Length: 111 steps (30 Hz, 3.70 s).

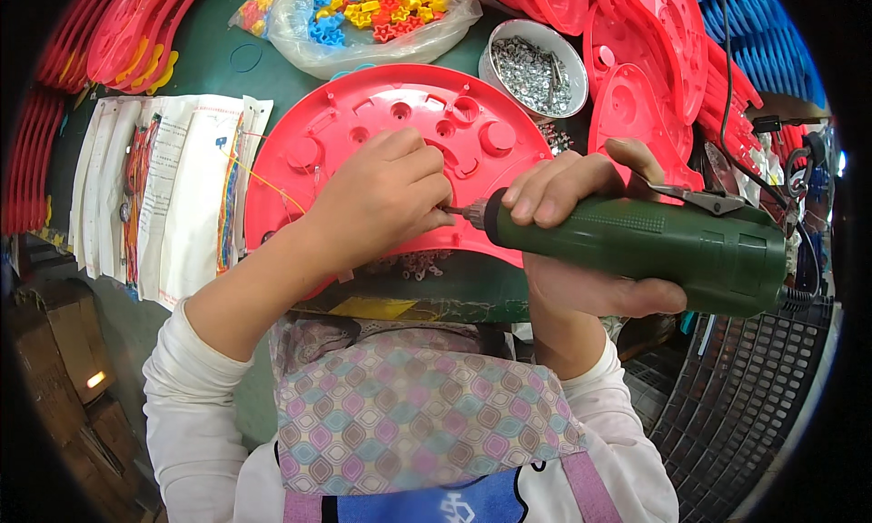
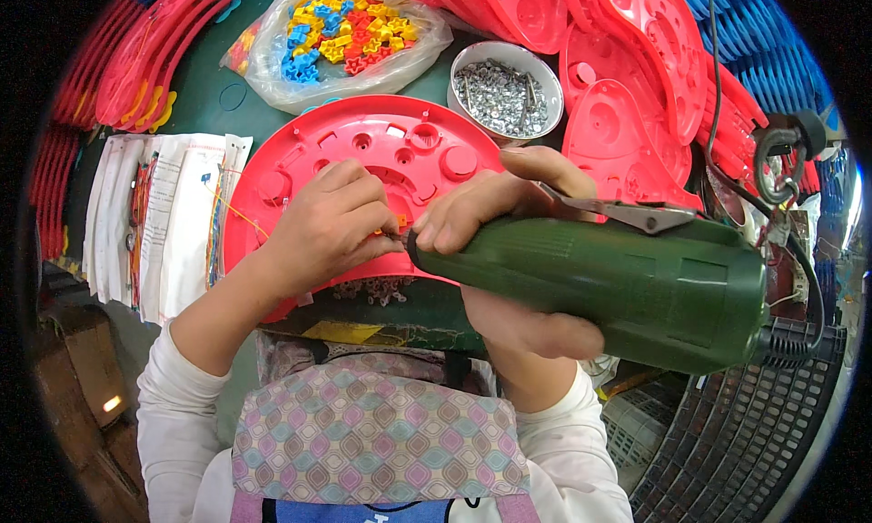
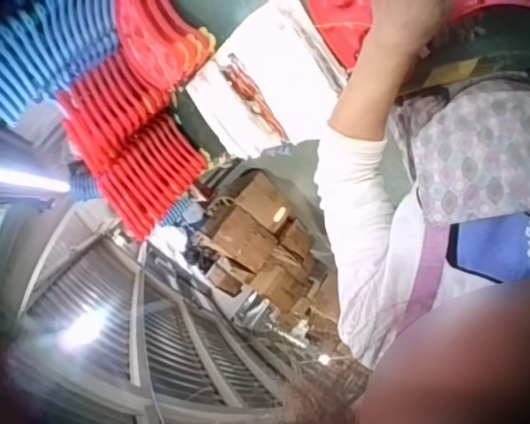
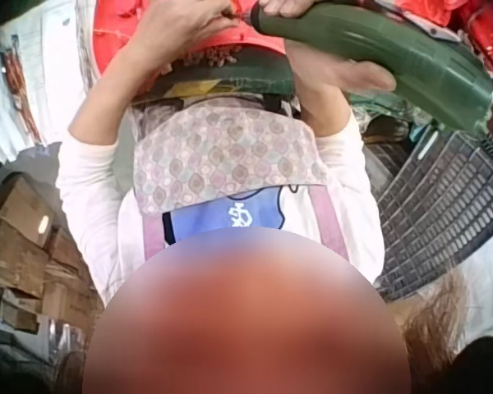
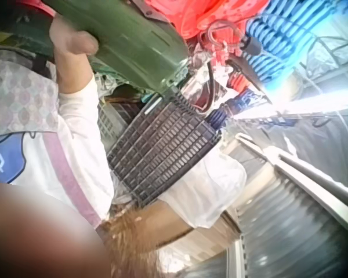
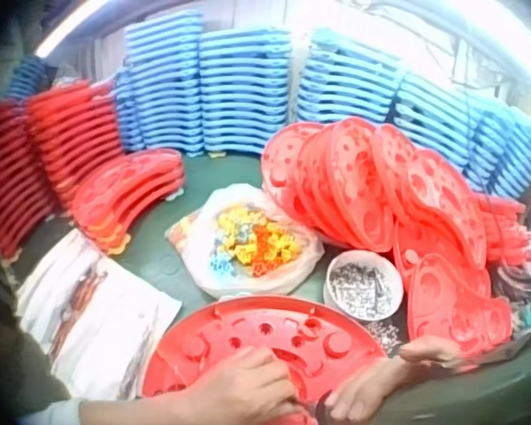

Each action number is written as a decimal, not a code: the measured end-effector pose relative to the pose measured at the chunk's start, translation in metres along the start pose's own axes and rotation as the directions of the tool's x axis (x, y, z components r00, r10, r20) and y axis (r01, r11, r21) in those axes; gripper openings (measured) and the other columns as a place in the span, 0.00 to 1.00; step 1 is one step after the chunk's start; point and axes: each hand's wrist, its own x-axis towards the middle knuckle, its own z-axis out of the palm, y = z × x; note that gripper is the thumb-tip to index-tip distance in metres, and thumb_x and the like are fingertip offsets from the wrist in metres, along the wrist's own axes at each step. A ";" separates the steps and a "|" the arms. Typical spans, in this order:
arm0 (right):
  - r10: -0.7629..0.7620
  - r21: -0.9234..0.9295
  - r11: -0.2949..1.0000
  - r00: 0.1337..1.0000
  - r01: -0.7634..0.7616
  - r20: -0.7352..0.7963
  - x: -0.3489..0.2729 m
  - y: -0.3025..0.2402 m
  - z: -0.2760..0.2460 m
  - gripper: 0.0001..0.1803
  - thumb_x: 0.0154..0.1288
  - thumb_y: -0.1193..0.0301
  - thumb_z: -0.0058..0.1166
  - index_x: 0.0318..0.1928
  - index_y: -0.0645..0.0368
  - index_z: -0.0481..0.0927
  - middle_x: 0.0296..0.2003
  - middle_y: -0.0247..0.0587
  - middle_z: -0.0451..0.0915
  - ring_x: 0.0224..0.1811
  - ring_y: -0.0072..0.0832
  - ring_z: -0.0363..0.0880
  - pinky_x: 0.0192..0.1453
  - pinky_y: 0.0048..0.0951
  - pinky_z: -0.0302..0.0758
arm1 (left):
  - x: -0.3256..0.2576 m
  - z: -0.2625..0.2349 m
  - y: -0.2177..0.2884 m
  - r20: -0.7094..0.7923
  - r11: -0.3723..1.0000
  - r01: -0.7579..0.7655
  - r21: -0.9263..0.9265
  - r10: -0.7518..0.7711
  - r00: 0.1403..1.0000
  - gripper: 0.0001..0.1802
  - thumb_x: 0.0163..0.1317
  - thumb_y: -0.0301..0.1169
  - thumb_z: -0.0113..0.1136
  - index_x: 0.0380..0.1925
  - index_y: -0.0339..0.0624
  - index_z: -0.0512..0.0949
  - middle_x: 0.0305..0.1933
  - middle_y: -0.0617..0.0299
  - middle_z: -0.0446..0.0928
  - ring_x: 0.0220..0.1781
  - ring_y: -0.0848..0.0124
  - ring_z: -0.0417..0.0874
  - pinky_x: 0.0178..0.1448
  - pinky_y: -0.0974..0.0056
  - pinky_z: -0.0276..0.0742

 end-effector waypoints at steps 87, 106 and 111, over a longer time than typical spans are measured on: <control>-0.001 0.034 0.999 0.998 0.003 -0.058 -0.021 -0.006 0.036 0.65 0.56 0.14 0.35 0.70 0.63 0.66 0.28 0.38 0.75 0.27 0.31 0.77 0.33 0.35 0.80 | -0.052 -0.035 0.013 0.201 0.780 0.351 -0.518 -0.288 0.936 0.10 0.56 0.21 0.74 0.29 0.40 0.79 0.40 0.59 0.85 0.43 0.64 0.86 0.48 0.60 0.80; 0.089 0.053 0.994 0.995 -0.091 0.046 -0.011 0.000 0.036 0.66 0.50 0.13 0.42 0.68 0.62 0.65 0.28 0.39 0.77 0.28 0.33 0.79 0.37 0.39 0.83 | -0.048 -0.029 0.015 0.074 0.928 0.179 -0.327 -0.163 0.984 0.12 0.52 0.23 0.71 0.30 0.43 0.74 0.30 0.60 0.74 0.38 0.59 0.79 0.41 0.55 0.76; 0.109 0.008 0.994 0.992 -0.110 0.066 -0.009 -0.002 0.037 0.66 0.50 0.14 0.44 0.68 0.62 0.64 0.28 0.40 0.78 0.28 0.33 0.80 0.37 0.39 0.83 | -0.049 -0.032 0.018 0.036 0.964 0.148 -0.223 -0.143 0.989 0.14 0.49 0.19 0.73 0.28 0.43 0.75 0.37 0.64 0.83 0.42 0.62 0.82 0.44 0.59 0.79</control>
